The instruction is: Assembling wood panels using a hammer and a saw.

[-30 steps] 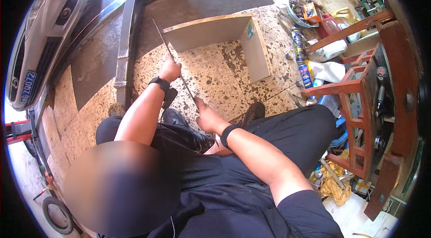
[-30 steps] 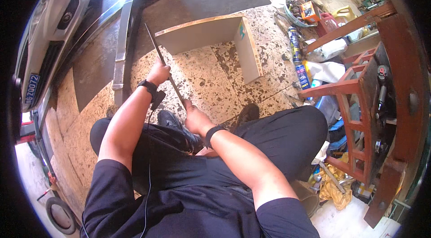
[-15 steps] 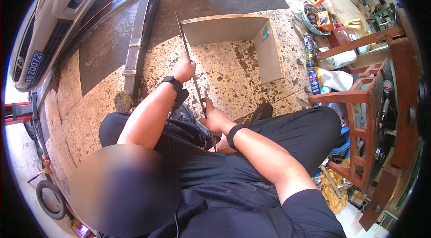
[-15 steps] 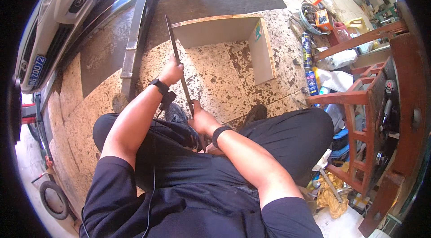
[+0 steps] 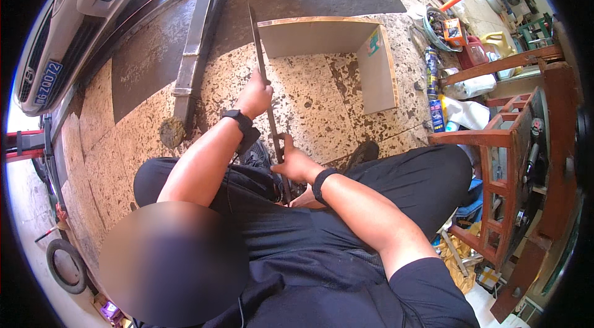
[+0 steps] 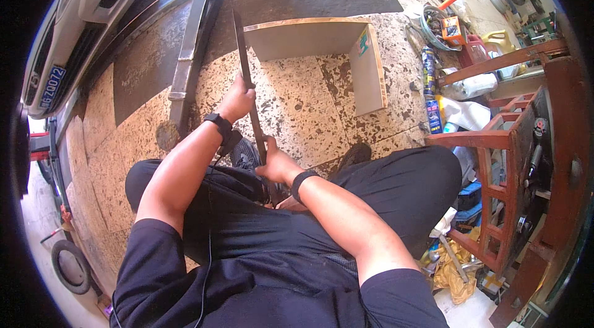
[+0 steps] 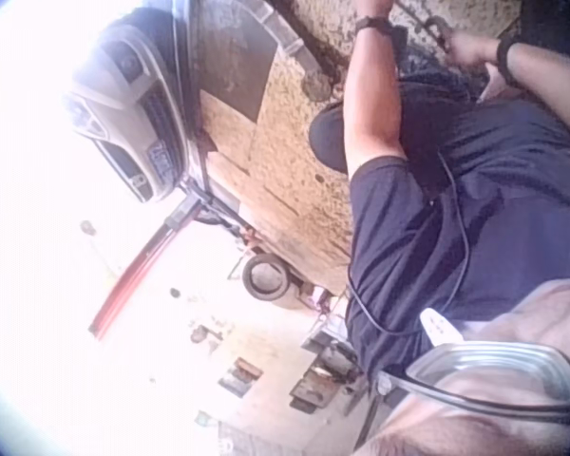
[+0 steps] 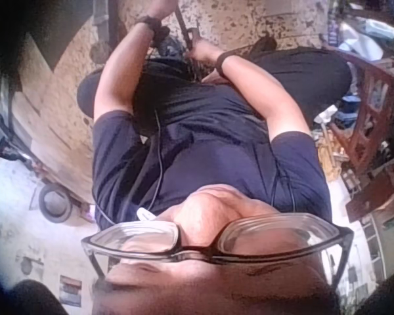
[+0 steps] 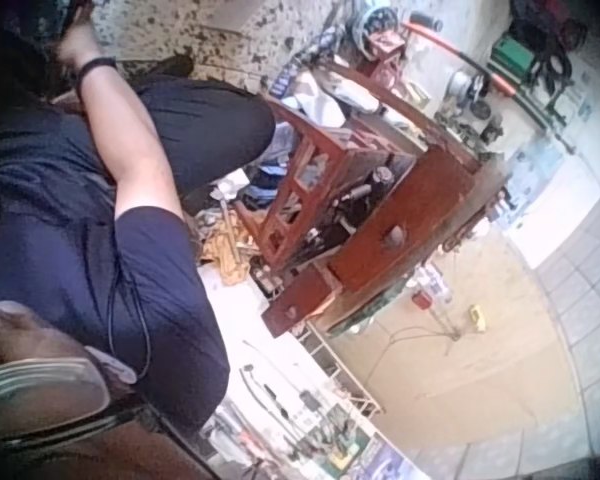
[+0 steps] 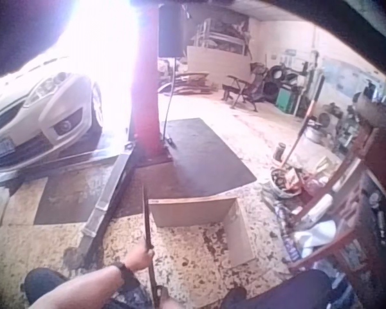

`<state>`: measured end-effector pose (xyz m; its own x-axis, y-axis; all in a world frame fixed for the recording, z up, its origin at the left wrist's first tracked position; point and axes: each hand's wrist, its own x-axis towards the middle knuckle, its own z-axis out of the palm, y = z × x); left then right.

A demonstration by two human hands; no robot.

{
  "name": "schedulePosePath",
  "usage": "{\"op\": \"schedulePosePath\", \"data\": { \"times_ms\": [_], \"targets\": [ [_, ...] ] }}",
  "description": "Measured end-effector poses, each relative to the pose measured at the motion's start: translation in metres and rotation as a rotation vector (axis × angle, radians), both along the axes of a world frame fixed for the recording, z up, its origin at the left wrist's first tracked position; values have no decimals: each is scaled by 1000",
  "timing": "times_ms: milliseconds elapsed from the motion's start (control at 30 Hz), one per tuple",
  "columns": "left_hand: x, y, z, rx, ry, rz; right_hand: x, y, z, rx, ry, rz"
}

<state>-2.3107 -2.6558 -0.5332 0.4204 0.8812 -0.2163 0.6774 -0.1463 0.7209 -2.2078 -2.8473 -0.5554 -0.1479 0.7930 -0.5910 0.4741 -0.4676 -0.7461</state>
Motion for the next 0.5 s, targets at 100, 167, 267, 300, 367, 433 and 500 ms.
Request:
{"op": "schedulePosePath", "data": {
  "times_ms": [100,167,267,300,367,433,500],
  "targets": [
    [8,-2,12,163,-127,26,-1,6,-2,69,13,-136],
    [14,-3,20,145,-147,26,1,12,-2,45,61,-188],
    [20,-11,25,172,-58,0,3,13,-2,39,23,-188],
    [21,-15,25,143,-25,11,3,12,-3,21,46,-173],
    [22,-23,22,85,-15,-29,4,6,-4,-56,-62,-93],
    [22,-29,18,107,-11,-41,4,1,-5,-52,-29,-95],
    [20,-33,17,60,-24,-40,4,-1,-6,-60,-13,-88]
  ]
}}
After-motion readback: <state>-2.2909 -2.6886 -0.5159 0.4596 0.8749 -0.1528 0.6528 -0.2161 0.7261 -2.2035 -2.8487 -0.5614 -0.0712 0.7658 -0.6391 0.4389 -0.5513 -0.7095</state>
